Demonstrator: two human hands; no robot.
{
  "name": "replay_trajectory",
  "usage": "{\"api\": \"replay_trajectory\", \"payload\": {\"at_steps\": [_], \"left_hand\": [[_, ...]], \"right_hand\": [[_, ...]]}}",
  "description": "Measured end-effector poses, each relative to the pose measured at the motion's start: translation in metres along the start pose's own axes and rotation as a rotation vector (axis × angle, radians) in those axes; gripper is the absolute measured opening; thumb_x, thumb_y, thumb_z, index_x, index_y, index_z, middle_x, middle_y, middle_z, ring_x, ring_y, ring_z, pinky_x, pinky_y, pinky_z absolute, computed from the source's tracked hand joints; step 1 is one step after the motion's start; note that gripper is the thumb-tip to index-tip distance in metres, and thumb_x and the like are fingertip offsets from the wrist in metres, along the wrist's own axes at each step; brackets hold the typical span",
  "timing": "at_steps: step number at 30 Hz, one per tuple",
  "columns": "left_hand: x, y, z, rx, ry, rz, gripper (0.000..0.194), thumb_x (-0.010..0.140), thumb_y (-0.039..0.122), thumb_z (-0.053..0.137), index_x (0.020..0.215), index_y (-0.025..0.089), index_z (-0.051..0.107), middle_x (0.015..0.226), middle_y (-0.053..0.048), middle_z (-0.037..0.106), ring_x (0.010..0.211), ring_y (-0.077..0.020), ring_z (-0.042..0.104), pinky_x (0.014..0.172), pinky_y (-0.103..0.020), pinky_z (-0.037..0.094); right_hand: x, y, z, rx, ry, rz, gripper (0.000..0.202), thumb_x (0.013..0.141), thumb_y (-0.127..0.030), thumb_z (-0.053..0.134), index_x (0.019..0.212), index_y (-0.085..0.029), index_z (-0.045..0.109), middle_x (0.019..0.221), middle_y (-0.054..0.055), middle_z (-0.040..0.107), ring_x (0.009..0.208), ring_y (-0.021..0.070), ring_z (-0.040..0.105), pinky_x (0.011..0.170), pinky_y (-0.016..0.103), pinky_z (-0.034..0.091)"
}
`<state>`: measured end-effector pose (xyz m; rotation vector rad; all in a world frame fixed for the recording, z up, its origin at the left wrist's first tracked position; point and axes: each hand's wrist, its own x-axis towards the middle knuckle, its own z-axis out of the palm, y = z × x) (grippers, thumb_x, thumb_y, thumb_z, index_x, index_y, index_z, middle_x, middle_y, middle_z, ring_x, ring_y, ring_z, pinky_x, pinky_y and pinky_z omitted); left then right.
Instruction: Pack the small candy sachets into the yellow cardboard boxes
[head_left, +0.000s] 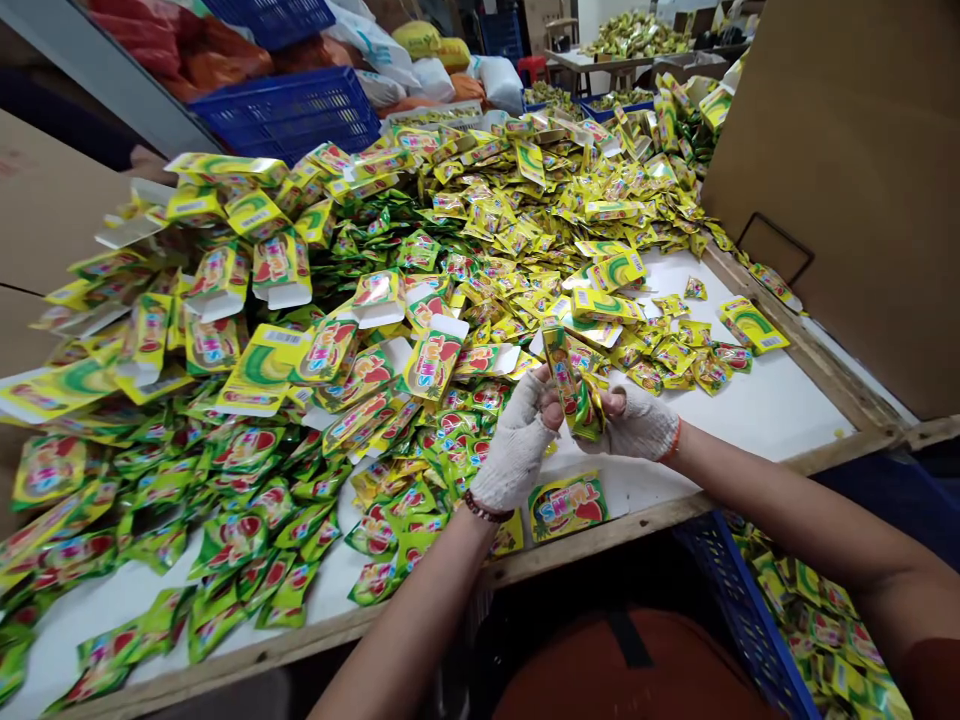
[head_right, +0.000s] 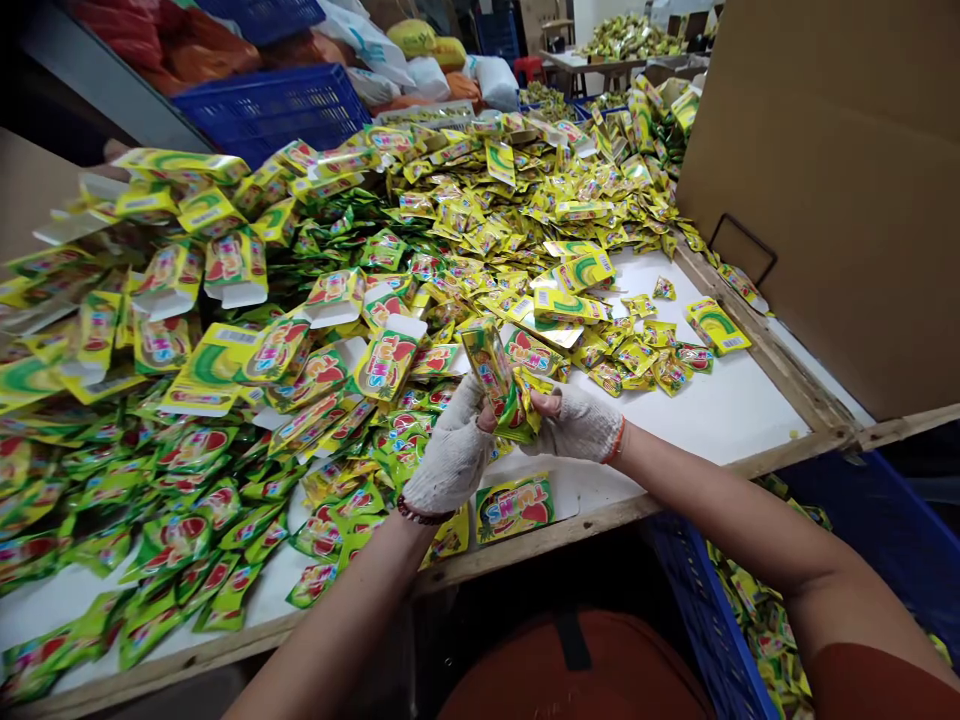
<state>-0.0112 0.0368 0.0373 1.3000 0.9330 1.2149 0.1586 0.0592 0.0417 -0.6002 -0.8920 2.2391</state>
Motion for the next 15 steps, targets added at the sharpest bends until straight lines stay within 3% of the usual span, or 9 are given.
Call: {"api": "replay_trajectory", "payload": {"at_steps": [3, 5, 6, 9, 11, 12, 15], "left_hand": [[0.002, 0.017, -0.011, 0.171, 0.106, 0.217, 0.079, 0.082, 0.073, 0.053, 0.141, 0.022, 0.043, 0.134, -0.016, 0.056, 0.129, -0.0294, 0.053, 0.106, -0.043, 0.045], [0.002, 0.035, -0.024, 0.405, 0.183, 0.398, 0.085, 0.081, 0.079, 0.048, 0.144, 0.022, 0.039, 0.140, -0.017, 0.050, 0.138, -0.0322, 0.043, 0.114, -0.049, 0.036], [0.002, 0.043, -0.030, 0.582, 0.151, 0.453, 0.088, 0.078, 0.078, 0.053, 0.144, 0.023, 0.038, 0.141, -0.016, 0.049, 0.141, -0.0344, 0.038, 0.117, -0.052, 0.030], [-0.001, 0.057, -0.038, 1.141, -0.145, 0.475, 0.084, 0.069, 0.057, 0.076, 0.139, 0.025, 0.046, 0.133, -0.013, 0.057, 0.138, -0.0406, 0.040, 0.117, -0.065, 0.017], [-0.002, 0.053, -0.036, 1.368, -0.275, 0.428, 0.069, 0.070, 0.038, 0.076, 0.133, 0.022, 0.052, 0.120, -0.012, 0.063, 0.123, -0.0380, 0.053, 0.113, -0.063, 0.027], [-0.002, 0.047, -0.034, 1.429, -0.280, 0.390, 0.061, 0.071, 0.032, 0.073, 0.128, 0.020, 0.055, 0.114, -0.013, 0.064, 0.114, -0.0354, 0.058, 0.108, -0.058, 0.036], [-0.001, 0.027, -0.033, 1.466, -0.151, 0.272, 0.041, 0.075, 0.031, 0.068, 0.111, 0.016, 0.060, 0.104, -0.014, 0.063, 0.097, -0.0308, 0.060, 0.086, -0.044, 0.051]], "right_hand": [[0.001, -0.009, -0.003, -0.084, 0.059, -0.014, 0.047, 0.065, -0.049, 0.082, 0.098, -0.020, 0.064, 0.086, 0.004, 0.072, 0.070, 0.0148, 0.066, 0.057, 0.024, 0.052], [0.000, -0.017, -0.004, -0.255, 0.098, -0.027, 0.051, 0.065, -0.048, 0.083, 0.102, -0.017, 0.066, 0.086, 0.005, 0.072, 0.068, 0.0151, 0.065, 0.055, 0.024, 0.050], [-0.001, -0.020, -0.004, -0.365, 0.118, -0.034, 0.052, 0.065, -0.046, 0.083, 0.104, -0.016, 0.067, 0.086, 0.005, 0.072, 0.068, 0.0151, 0.064, 0.055, 0.024, 0.050], [-0.001, -0.023, -0.003, -0.699, 0.166, -0.065, 0.050, 0.067, -0.042, 0.082, 0.106, -0.014, 0.069, 0.087, 0.004, 0.070, 0.074, 0.0160, 0.064, 0.063, 0.026, 0.052], [0.000, -0.021, -0.002, -0.867, 0.175, -0.124, 0.046, 0.069, -0.044, 0.080, 0.102, -0.014, 0.070, 0.088, 0.004, 0.069, 0.078, 0.0174, 0.063, 0.069, 0.029, 0.053], [0.000, -0.019, -0.001, -0.922, 0.192, -0.175, 0.044, 0.072, -0.046, 0.078, 0.101, -0.014, 0.070, 0.090, 0.005, 0.069, 0.080, 0.0179, 0.063, 0.071, 0.030, 0.053], [0.004, -0.012, 0.000, -0.979, 0.384, -0.387, 0.043, 0.083, -0.052, 0.065, 0.107, -0.016, 0.066, 0.095, 0.006, 0.068, 0.077, 0.0171, 0.061, 0.068, 0.030, 0.053]]}}
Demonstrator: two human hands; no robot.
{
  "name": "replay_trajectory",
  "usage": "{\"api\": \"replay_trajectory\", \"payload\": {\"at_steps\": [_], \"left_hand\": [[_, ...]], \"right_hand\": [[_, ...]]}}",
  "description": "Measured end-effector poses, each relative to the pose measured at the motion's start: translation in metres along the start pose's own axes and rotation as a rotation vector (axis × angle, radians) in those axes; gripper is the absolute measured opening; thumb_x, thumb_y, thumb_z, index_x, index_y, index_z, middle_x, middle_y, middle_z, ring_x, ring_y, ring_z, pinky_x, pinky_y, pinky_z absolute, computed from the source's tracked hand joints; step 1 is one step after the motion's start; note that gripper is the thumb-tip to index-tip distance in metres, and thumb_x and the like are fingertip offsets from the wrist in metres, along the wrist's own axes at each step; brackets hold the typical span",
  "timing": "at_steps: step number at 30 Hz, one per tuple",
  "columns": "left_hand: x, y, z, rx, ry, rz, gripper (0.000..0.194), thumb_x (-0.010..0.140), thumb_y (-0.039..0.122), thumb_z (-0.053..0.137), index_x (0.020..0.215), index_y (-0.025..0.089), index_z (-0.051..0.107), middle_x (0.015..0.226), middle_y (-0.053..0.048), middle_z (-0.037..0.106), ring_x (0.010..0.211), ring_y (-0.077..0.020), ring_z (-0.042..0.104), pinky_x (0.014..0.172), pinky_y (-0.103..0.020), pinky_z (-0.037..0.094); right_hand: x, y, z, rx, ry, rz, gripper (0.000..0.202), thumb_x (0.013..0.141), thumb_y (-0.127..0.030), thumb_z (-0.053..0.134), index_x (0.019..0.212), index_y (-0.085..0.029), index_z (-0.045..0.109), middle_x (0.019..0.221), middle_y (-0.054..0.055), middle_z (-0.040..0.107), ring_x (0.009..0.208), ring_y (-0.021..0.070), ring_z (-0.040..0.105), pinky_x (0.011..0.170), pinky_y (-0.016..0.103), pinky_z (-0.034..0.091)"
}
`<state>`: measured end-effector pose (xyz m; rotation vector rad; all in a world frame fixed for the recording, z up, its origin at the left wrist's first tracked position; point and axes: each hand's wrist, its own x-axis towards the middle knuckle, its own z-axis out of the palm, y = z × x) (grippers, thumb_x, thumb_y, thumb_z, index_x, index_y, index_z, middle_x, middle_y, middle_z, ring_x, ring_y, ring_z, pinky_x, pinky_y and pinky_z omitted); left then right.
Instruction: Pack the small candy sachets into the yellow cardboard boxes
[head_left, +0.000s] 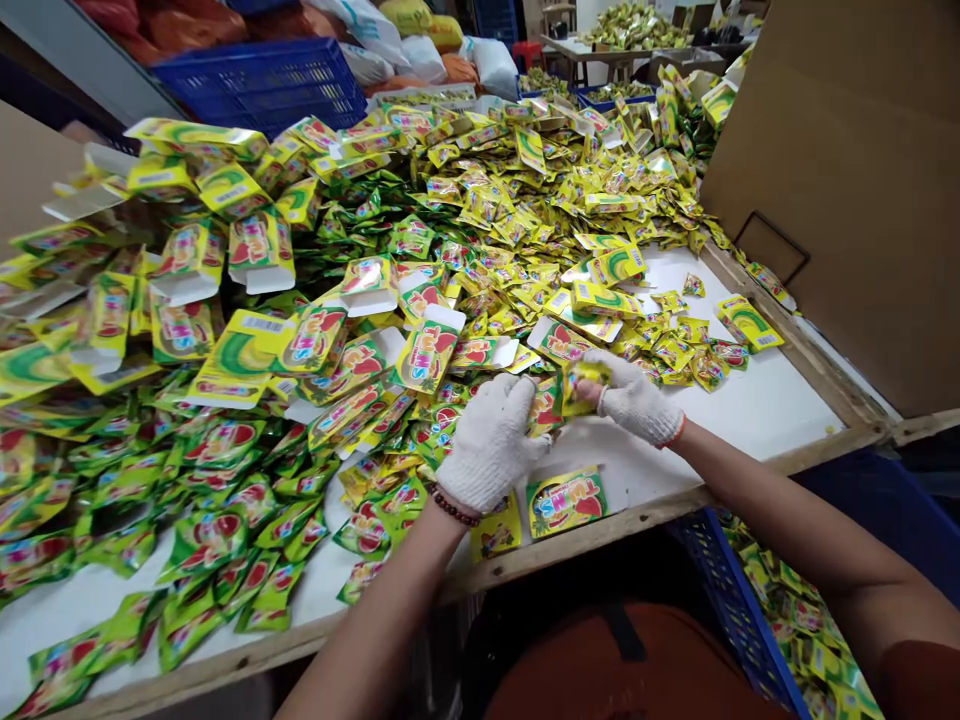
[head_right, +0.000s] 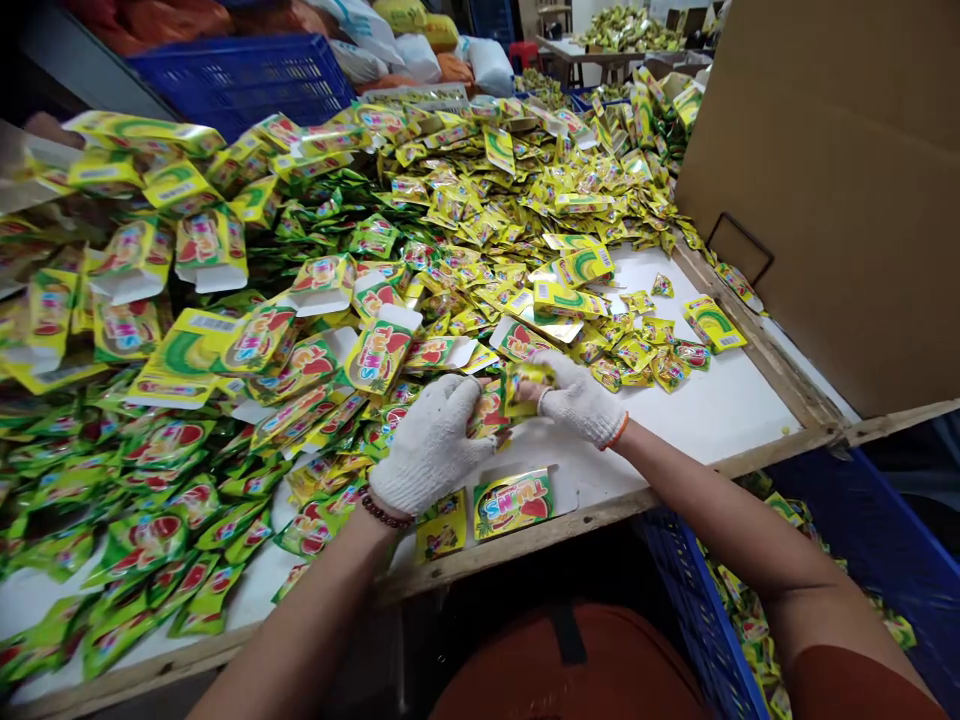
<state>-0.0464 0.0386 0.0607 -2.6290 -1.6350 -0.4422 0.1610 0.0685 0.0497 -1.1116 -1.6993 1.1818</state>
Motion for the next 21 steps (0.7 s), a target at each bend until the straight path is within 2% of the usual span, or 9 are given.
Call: {"api": "replay_trajectory", "payload": {"at_steps": [2, 5, 7, 9, 13, 17, 21], "left_hand": [[-0.002, -0.002, 0.009, -0.039, 0.043, -0.068, 0.036, 0.075, 0.035, 0.068, 0.106, 0.017, 0.060, 0.103, -0.013, 0.062, 0.098, -0.0303, 0.059, 0.082, -0.041, 0.052], [-0.007, -0.004, 0.014, -0.099, 0.098, -0.084, 0.038, 0.075, 0.032, 0.068, 0.109, 0.019, 0.057, 0.108, -0.012, 0.061, 0.103, -0.0289, 0.059, 0.084, -0.038, 0.051], [-0.009, -0.003, 0.015, -0.085, 0.104, -0.105, 0.039, 0.076, 0.032, 0.067, 0.110, 0.018, 0.056, 0.105, -0.011, 0.063, 0.098, -0.0282, 0.060, 0.081, -0.038, 0.051], [-0.010, -0.002, 0.015, -0.026, 0.090, -0.127, 0.037, 0.076, 0.033, 0.067, 0.107, 0.017, 0.056, 0.098, -0.011, 0.064, 0.090, -0.0281, 0.061, 0.075, -0.038, 0.050], [-0.011, -0.003, 0.019, 0.026, 0.095, -0.008, 0.040, 0.072, 0.030, 0.070, 0.108, 0.016, 0.057, 0.100, -0.013, 0.066, 0.091, -0.0299, 0.062, 0.077, -0.040, 0.050], [-0.011, -0.005, 0.023, 0.036, 0.101, 0.070, 0.045, 0.073, 0.028, 0.069, 0.115, 0.017, 0.056, 0.106, -0.015, 0.067, 0.094, -0.0316, 0.063, 0.081, -0.044, 0.050], [-0.010, -0.010, 0.022, 0.005, 0.094, 0.097, 0.048, 0.073, 0.027, 0.068, 0.119, 0.016, 0.056, 0.108, -0.015, 0.067, 0.095, -0.0311, 0.063, 0.082, -0.043, 0.051]], "right_hand": [[0.000, 0.001, 0.003, -0.013, 0.165, -0.016, 0.044, 0.089, -0.055, 0.056, 0.114, -0.019, 0.062, 0.096, 0.006, 0.067, 0.070, 0.0160, 0.060, 0.063, 0.029, 0.052], [0.000, 0.004, 0.007, -0.072, 0.233, -0.044, 0.041, 0.091, -0.053, 0.055, 0.116, -0.022, 0.061, 0.096, 0.006, 0.068, 0.073, 0.0183, 0.061, 0.065, 0.031, 0.052], [0.001, 0.007, 0.007, -0.155, 0.195, -0.092, 0.036, 0.089, -0.048, 0.059, 0.113, -0.021, 0.062, 0.098, 0.006, 0.068, 0.084, 0.0209, 0.063, 0.073, 0.032, 0.052], [0.002, 0.011, 0.006, -0.239, 0.089, -0.122, 0.030, 0.088, -0.043, 0.061, 0.107, -0.020, 0.064, 0.098, 0.005, 0.069, 0.089, 0.0211, 0.062, 0.077, 0.032, 0.050], [0.002, 0.012, 0.002, -0.359, -0.119, -0.137, 0.018, 0.090, -0.035, 0.058, 0.089, -0.018, 0.065, 0.080, 0.000, 0.064, 0.076, 0.0156, 0.057, 0.070, 0.026, 0.043], [0.001, 0.010, 0.005, -0.497, -0.092, -0.186, 0.017, 0.089, -0.030, 0.056, 0.077, -0.018, 0.059, 0.068, -0.002, 0.055, 0.065, 0.0126, 0.048, 0.062, 0.024, 0.035], [-0.001, 0.011, 0.004, -0.517, -0.055, -0.265, 0.014, 0.091, -0.028, 0.056, 0.081, -0.018, 0.059, 0.075, 0.000, 0.059, 0.070, 0.0142, 0.049, 0.066, 0.025, 0.036]]}}
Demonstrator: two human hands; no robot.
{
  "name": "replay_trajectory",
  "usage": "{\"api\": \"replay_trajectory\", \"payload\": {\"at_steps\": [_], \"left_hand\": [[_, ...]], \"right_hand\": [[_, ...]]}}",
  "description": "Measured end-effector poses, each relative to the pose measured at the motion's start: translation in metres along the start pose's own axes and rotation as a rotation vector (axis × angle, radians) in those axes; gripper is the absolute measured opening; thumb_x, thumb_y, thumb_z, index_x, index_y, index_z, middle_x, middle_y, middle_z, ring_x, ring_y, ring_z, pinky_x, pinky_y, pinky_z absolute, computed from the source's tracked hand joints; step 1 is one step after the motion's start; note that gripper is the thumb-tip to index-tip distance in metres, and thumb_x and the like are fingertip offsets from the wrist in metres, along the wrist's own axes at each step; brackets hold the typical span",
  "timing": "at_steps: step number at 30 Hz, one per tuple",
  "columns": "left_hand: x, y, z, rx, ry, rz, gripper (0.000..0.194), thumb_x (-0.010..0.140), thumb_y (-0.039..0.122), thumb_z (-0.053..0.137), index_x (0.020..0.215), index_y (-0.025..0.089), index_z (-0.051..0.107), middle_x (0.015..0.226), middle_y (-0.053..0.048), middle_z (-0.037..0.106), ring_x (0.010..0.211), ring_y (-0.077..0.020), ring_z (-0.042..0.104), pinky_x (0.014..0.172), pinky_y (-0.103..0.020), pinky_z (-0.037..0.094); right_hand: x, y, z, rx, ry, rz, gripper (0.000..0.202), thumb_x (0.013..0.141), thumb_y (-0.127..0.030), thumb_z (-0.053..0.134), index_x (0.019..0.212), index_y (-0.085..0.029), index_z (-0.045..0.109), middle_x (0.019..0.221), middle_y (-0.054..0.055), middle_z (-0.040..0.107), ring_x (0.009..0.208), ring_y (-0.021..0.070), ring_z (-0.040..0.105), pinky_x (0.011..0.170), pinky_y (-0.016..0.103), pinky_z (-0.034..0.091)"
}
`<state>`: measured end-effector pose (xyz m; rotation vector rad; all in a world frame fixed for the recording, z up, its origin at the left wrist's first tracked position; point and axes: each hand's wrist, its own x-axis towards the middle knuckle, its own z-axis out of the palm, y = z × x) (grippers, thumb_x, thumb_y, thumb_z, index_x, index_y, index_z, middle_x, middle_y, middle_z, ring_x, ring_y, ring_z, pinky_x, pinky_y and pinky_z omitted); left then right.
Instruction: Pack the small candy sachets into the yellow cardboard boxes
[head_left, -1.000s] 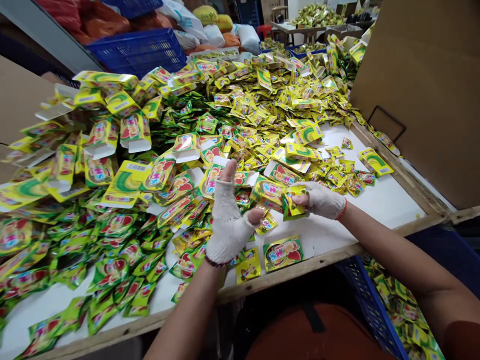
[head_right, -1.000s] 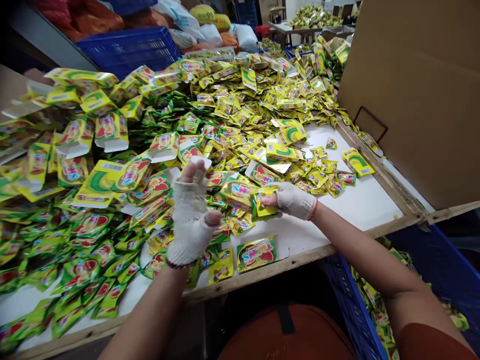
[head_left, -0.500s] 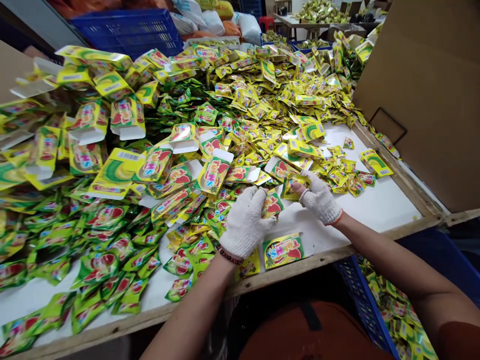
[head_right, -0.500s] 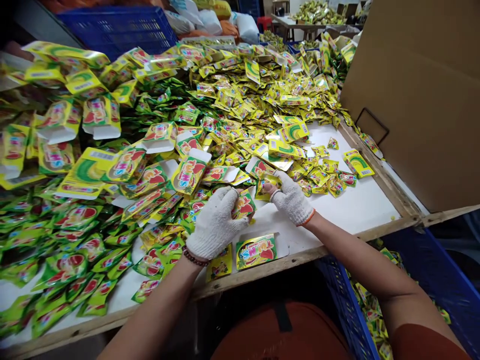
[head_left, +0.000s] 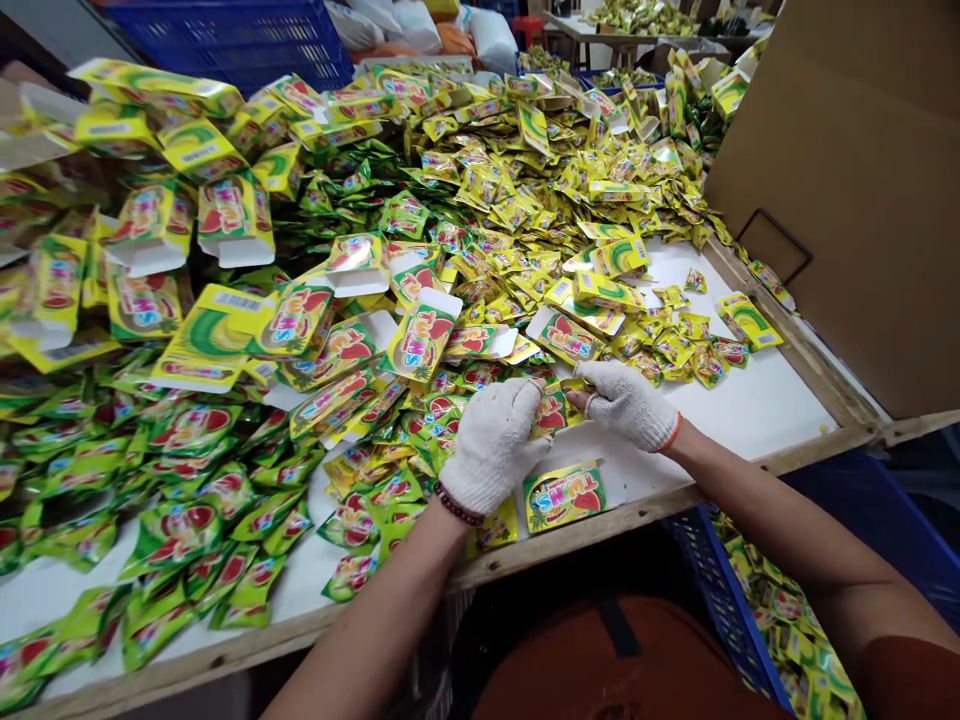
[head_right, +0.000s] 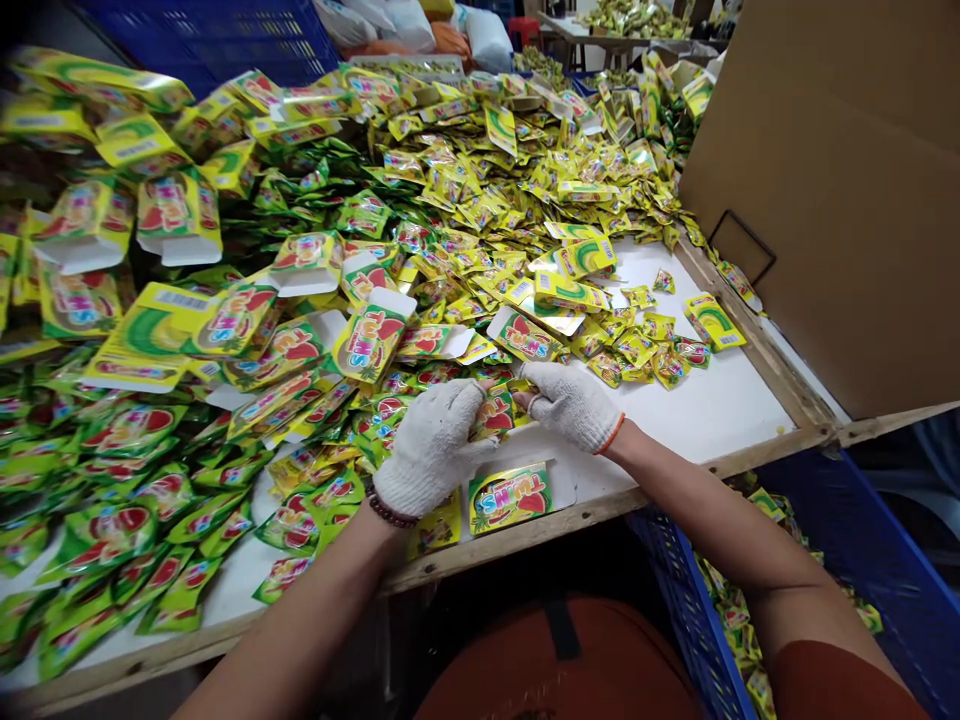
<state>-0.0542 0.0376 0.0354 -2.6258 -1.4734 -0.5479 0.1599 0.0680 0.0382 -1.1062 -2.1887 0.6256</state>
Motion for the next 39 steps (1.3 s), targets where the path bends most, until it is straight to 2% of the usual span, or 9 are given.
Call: {"api": "replay_trajectory", "payload": {"at_steps": [8, 13, 16, 20, 23, 26, 33, 36, 39], "left_hand": [[-0.001, 0.002, 0.000, -0.089, 0.003, -0.014, 0.032, 0.076, 0.027, 0.064, 0.106, 0.016, 0.059, 0.096, -0.012, 0.067, 0.089, -0.0279, 0.063, 0.078, -0.038, 0.051], [-0.002, 0.005, 0.003, -0.028, 0.096, -0.083, 0.051, 0.074, 0.029, 0.067, 0.121, 0.014, 0.055, 0.108, -0.016, 0.067, 0.099, -0.0326, 0.062, 0.083, -0.044, 0.051], [-0.003, 0.004, 0.003, 0.001, 0.108, -0.067, 0.056, 0.074, 0.030, 0.067, 0.126, 0.014, 0.053, 0.109, -0.015, 0.067, 0.099, -0.0323, 0.063, 0.081, -0.044, 0.051], [-0.004, 0.010, 0.008, 0.027, 0.135, -0.033, 0.056, 0.072, 0.030, 0.069, 0.124, 0.016, 0.053, 0.108, -0.014, 0.068, 0.095, -0.0304, 0.064, 0.079, -0.042, 0.051], [-0.005, 0.013, 0.011, 0.043, 0.135, -0.024, 0.056, 0.072, 0.029, 0.070, 0.124, 0.015, 0.054, 0.108, -0.014, 0.068, 0.094, -0.0309, 0.064, 0.077, -0.042, 0.051], [-0.005, 0.010, 0.011, 0.033, 0.154, -0.021, 0.056, 0.075, 0.033, 0.069, 0.126, 0.015, 0.053, 0.110, -0.016, 0.068, 0.095, -0.0316, 0.064, 0.077, -0.043, 0.050], [-0.006, 0.013, 0.009, -0.165, 0.185, 0.078, 0.052, 0.080, 0.035, 0.067, 0.125, 0.013, 0.056, 0.107, -0.014, 0.068, 0.094, -0.0293, 0.065, 0.079, -0.041, 0.053], [-0.007, 0.035, 0.005, -0.260, 0.077, 0.019, 0.051, 0.078, 0.028, 0.066, 0.124, 0.010, 0.057, 0.109, -0.016, 0.067, 0.098, -0.0289, 0.065, 0.085, -0.041, 0.054], [-0.006, 0.064, -0.002, -0.348, -0.069, -0.021, 0.053, 0.079, 0.036, 0.069, 0.124, 0.011, 0.058, 0.110, -0.014, 0.067, 0.100, -0.0282, 0.064, 0.087, -0.040, 0.054]], "right_hand": [[0.002, -0.006, 0.005, -0.049, 0.017, 0.022, 0.014, 0.088, -0.027, 0.055, 0.077, -0.020, 0.057, 0.076, 0.003, 0.060, 0.074, 0.0174, 0.052, 0.072, 0.029, 0.042], [0.001, -0.013, -0.002, 0.352, -0.053, 0.244, 0.018, 0.091, -0.036, 0.053, 0.093, -0.019, 0.057, 0.073, 0.000, 0.060, 0.060, 0.0130, 0.057, 0.055, 0.024, 0.044], [0.000, -0.013, -0.006, 0.452, -0.055, 0.362, 0.020, 0.088, -0.036, 0.059, 0.079, -0.020, 0.051, 0.061, -0.004, 0.053, 0.050, 0.0105, 0.055, 0.047, 0.022, 0.040], [0.003, -0.019, 0.000, 0.271, 0.022, 0.269, 0.023, 0.079, -0.015, 0.058, 0.060, -0.019, 0.046, 0.054, -0.005, 0.049, 0.053, 0.0089, 0.052, 0.053, 0.022, 0.041], [0.004, -0.026, 0.000, 0.414, -0.135, 0.414, 0.014, 0.080, -0.011, 0.050, 0.070, -0.017, 0.058, 0.052, -0.005, 0.052, 0.047, 0.0086, 0.055, 0.048, 0.019, 0.043], [0.001, -0.031, -0.008, 0.686, -0.341, 0.587, 0.024, 0.088, -0.021, 0.050, 0.107, -0.014, 0.063, 0.057, -0.003, 0.060, 0.043, 0.0095, 0.059, 0.040, 0.017, 0.043], [-0.010, -0.031, -0.026, 1.011, -0.758, 0.469, 0.036, 0.087, -0.034, 0.062, 0.117, -0.015, 0.056, 0.088, 0.004, 0.069, 0.046, 0.0055, 0.060, 0.039, 0.015, 0.045], [-0.017, -0.032, -0.055, 0.822, -0.670, 0.593, 0.033, 0.084, -0.042, 0.066, 0.100, -0.014, 0.061, 0.089, 0.006, 0.070, 0.046, 0.0066, 0.060, 0.037, 0.016, 0.043], [-0.019, -0.022, -0.086, 0.481, -0.353, 0.630, 0.031, 0.085, -0.045, 0.063, 0.085, -0.014, 0.065, 0.080, 0.007, 0.071, 0.045, 0.0082, 0.058, 0.038, 0.019, 0.041]]}}
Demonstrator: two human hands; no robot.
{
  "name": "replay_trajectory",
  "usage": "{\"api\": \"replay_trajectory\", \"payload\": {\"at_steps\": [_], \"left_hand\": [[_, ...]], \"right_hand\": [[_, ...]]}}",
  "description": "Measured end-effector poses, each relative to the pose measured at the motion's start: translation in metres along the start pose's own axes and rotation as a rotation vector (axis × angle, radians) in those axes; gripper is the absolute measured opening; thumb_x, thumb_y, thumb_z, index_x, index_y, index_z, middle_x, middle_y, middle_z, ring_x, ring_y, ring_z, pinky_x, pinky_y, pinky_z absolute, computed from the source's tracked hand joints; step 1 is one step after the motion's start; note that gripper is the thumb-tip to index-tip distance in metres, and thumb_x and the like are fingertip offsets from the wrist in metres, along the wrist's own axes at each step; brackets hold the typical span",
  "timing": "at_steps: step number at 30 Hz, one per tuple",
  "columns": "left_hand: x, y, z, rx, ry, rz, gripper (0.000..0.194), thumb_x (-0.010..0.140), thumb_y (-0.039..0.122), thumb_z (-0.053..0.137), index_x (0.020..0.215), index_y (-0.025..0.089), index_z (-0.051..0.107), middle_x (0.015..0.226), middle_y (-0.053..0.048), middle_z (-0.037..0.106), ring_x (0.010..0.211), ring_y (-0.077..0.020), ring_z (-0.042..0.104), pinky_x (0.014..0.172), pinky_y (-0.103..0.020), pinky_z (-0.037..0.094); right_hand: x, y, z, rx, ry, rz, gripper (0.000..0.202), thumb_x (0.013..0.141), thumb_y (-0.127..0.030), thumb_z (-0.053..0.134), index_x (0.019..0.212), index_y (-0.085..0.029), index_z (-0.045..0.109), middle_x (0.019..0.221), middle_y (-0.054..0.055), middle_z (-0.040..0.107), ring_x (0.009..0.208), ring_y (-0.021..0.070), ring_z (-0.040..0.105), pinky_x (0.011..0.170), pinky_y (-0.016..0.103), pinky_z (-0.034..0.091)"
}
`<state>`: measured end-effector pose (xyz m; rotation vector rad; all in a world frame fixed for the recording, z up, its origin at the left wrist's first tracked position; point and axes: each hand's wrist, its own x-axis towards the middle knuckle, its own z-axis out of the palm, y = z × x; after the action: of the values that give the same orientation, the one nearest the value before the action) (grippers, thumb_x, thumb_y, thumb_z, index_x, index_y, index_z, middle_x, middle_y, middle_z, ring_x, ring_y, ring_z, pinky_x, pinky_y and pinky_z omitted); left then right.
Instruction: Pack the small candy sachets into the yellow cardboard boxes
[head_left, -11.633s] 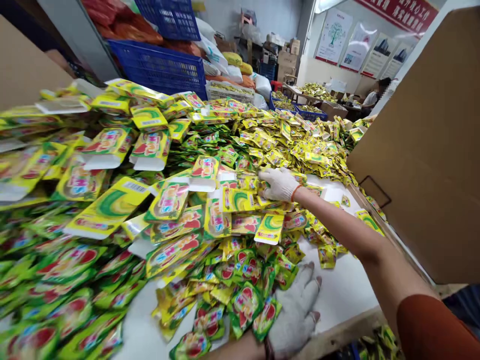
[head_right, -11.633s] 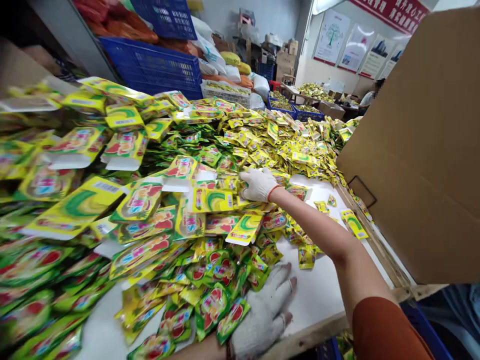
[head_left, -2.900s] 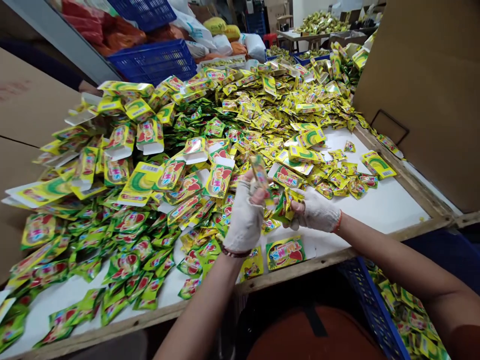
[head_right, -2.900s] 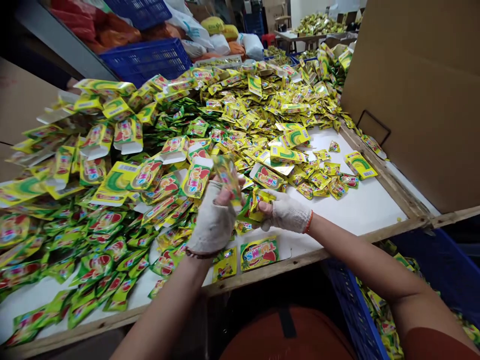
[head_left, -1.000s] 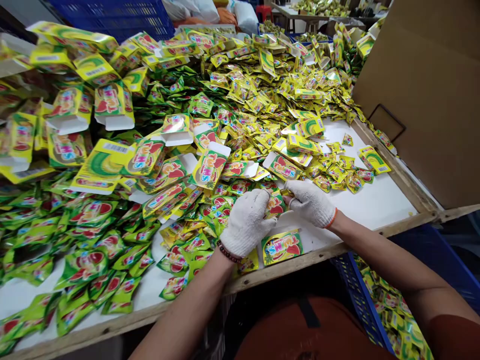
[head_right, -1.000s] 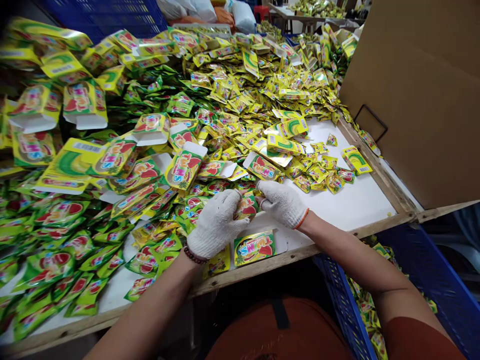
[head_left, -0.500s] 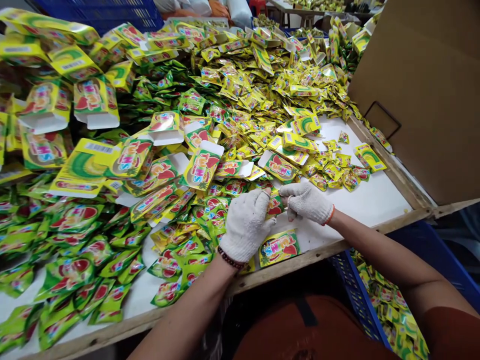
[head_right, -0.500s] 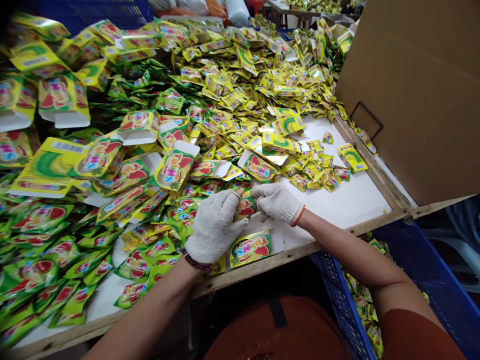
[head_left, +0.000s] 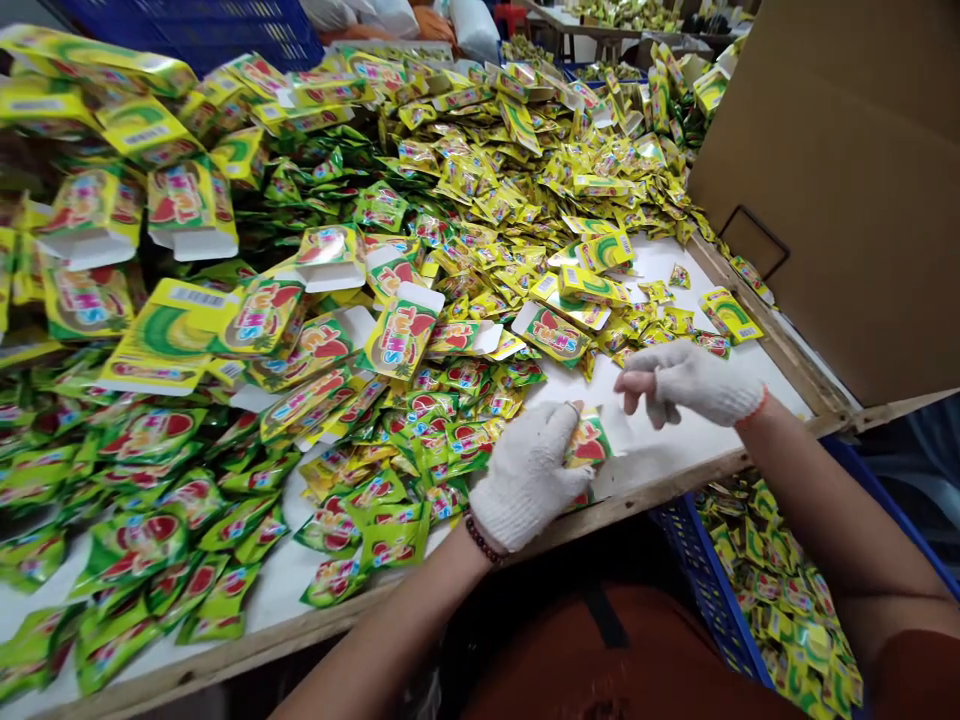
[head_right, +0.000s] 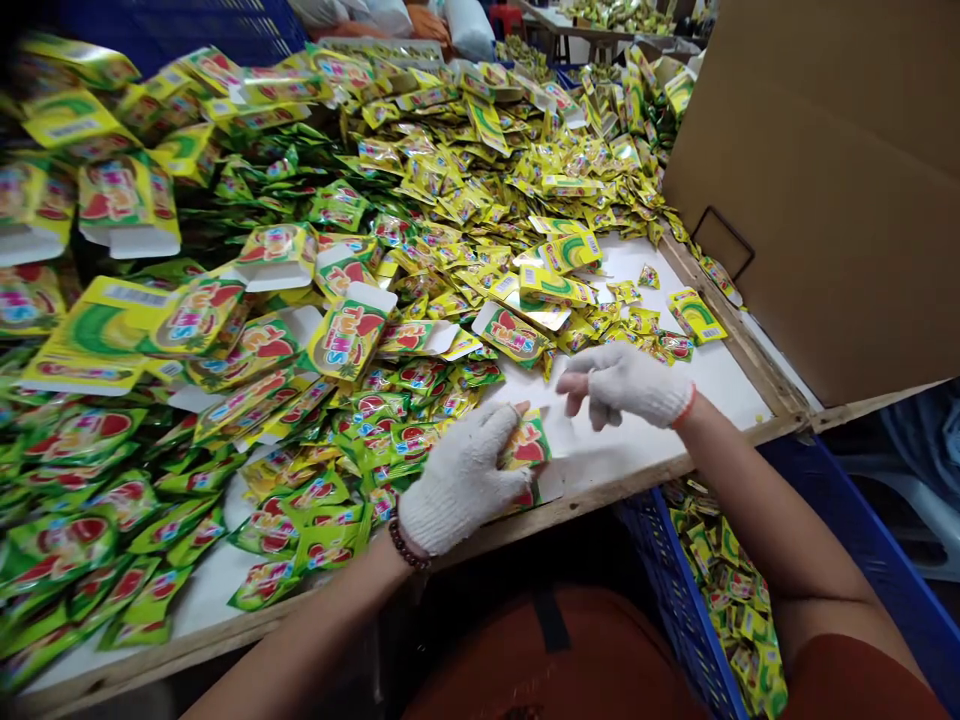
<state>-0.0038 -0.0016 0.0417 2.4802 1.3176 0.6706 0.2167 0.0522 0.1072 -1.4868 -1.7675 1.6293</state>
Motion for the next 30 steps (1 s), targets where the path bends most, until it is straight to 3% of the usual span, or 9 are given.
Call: {"api": "replay_trajectory", "payload": {"at_steps": [3, 5, 9, 13, 16, 19, 22, 26, 30], "left_hand": [[0.005, 0.022, 0.002, -0.094, -0.083, 0.052, 0.075, 0.075, 0.054, 0.073, 0.133, 0.011, 0.051, 0.117, -0.014, 0.065, 0.105, -0.0280, 0.063, 0.091, -0.040, 0.053], [0.012, 0.023, -0.002, -0.052, -0.098, 0.057, 0.071, 0.079, 0.053, 0.070, 0.133, 0.012, 0.050, 0.120, -0.014, 0.064, 0.107, -0.0277, 0.061, 0.093, -0.040, 0.052], [0.031, -0.009, -0.017, 0.331, -0.119, -0.101, 0.019, 0.091, 0.021, 0.053, 0.106, 0.017, 0.064, 0.111, -0.011, 0.066, 0.098, -0.0257, 0.062, 0.081, -0.038, 0.049], [0.048, -0.052, -0.023, 0.560, -0.121, -0.093, 0.021, 0.089, 0.013, 0.049, 0.101, 0.020, 0.065, 0.111, -0.010, 0.068, 0.096, -0.0277, 0.060, 0.073, -0.039, 0.045], [0.051, -0.066, -0.022, 0.487, -0.037, -0.074, 0.015, 0.086, 0.015, 0.051, 0.087, 0.020, 0.064, 0.102, -0.009, 0.070, 0.091, -0.0266, 0.060, 0.073, -0.038, 0.044], [0.043, -0.064, -0.026, 0.275, 0.159, -0.103, 0.010, 0.084, 0.016, 0.051, 0.082, 0.020, 0.060, 0.093, -0.008, 0.070, 0.088, -0.0241, 0.061, 0.075, -0.036, 0.045], [0.031, -0.053, -0.034, -0.059, 0.272, -0.288, 0.010, 0.088, 0.026, 0.048, 0.085, 0.020, 0.055, 0.079, -0.005, 0.067, 0.075, -0.0196, 0.062, 0.069, -0.032, 0.047], [0.026, -0.039, -0.035, -0.593, 0.073, -0.569, 0.020, 0.088, 0.040, 0.053, 0.088, 0.021, 0.051, 0.063, 0.002, 0.062, 0.050, -0.0132, 0.059, 0.047, -0.022, 0.042], [0.029, -0.034, -0.030, -0.848, -0.069, -0.622, 0.018, 0.086, 0.037, 0.054, 0.088, 0.019, 0.054, 0.051, 0.004, 0.058, 0.044, -0.0122, 0.059, 0.042, -0.018, 0.041]], "right_hand": [[0.011, 0.010, -0.023, -0.355, 0.266, -0.047, 0.024, 0.088, -0.034, 0.057, 0.083, -0.014, 0.070, 0.075, 0.005, 0.070, 0.053, 0.0122, 0.060, 0.048, 0.023, 0.046], [0.026, 0.019, -0.030, -0.697, 0.360, -0.023, 0.021, 0.087, -0.023, 0.055, 0.088, -0.015, 0.074, 0.082, 0.007, 0.071, 0.069, 0.0174, 0.064, 0.062, 0.028, 0.049], [0.047, 0.023, -0.023, -1.247, 0.359, 0.127, 0.029, 0.088, -0.021, 0.053, 0.108, -0.019, 0.074, 0.109, 0.015, 0.067, 0.089, 0.0256, 0.065, 0.073, 0.034, 0.046], [0.052, 0.013, -0.004, -1.371, 0.268, 0.130, 0.034, 0.091, -0.025, 0.050, 0.119, -0.022, 0.068, 0.114, 0.018, 0.061, 0.087, 0.0268, 0.065, 0.066, 0.033, 0.042], [0.057, 0.013, 0.002, -1.340, 0.296, 0.073, 0.031, 0.090, -0.023, 0.050, 0.116, -0.020, 0.068, 0.108, 0.017, 0.060, 0.088, 0.0262, 0.064, 0.065, 0.032, 0.040], [0.061, 0.022, 0.000, -1.262, 0.355, -0.019, 0.023, 0.087, -0.019, 0.053, 0.104, -0.018, 0.070, 0.106, 0.014, 0.060, 0.088, 0.0237, 0.061, 0.065, 0.031, 0.038], [0.061, 0.033, -0.002, -1.065, 0.344, -0.164, 0.009, 0.081, -0.015, 0.058, 0.083, -0.017, 0.065, 0.093, 0.007, 0.060, 0.080, 0.0178, 0.055, 0.065, 0.028, 0.036], [0.056, 0.036, 0.004, -0.573, 0.303, -0.341, 0.007, 0.080, -0.014, 0.059, 0.075, -0.018, 0.054, 0.074, -0.001, 0.054, 0.071, 0.0129, 0.048, 0.065, 0.025, 0.040], [0.055, 0.021, 0.019, -0.198, 0.116, -0.470, 0.014, 0.080, -0.018, 0.060, 0.094, -0.017, 0.059, 0.090, 0.002, 0.062, 0.081, 0.0141, 0.056, 0.072, 0.027, 0.048]]}}
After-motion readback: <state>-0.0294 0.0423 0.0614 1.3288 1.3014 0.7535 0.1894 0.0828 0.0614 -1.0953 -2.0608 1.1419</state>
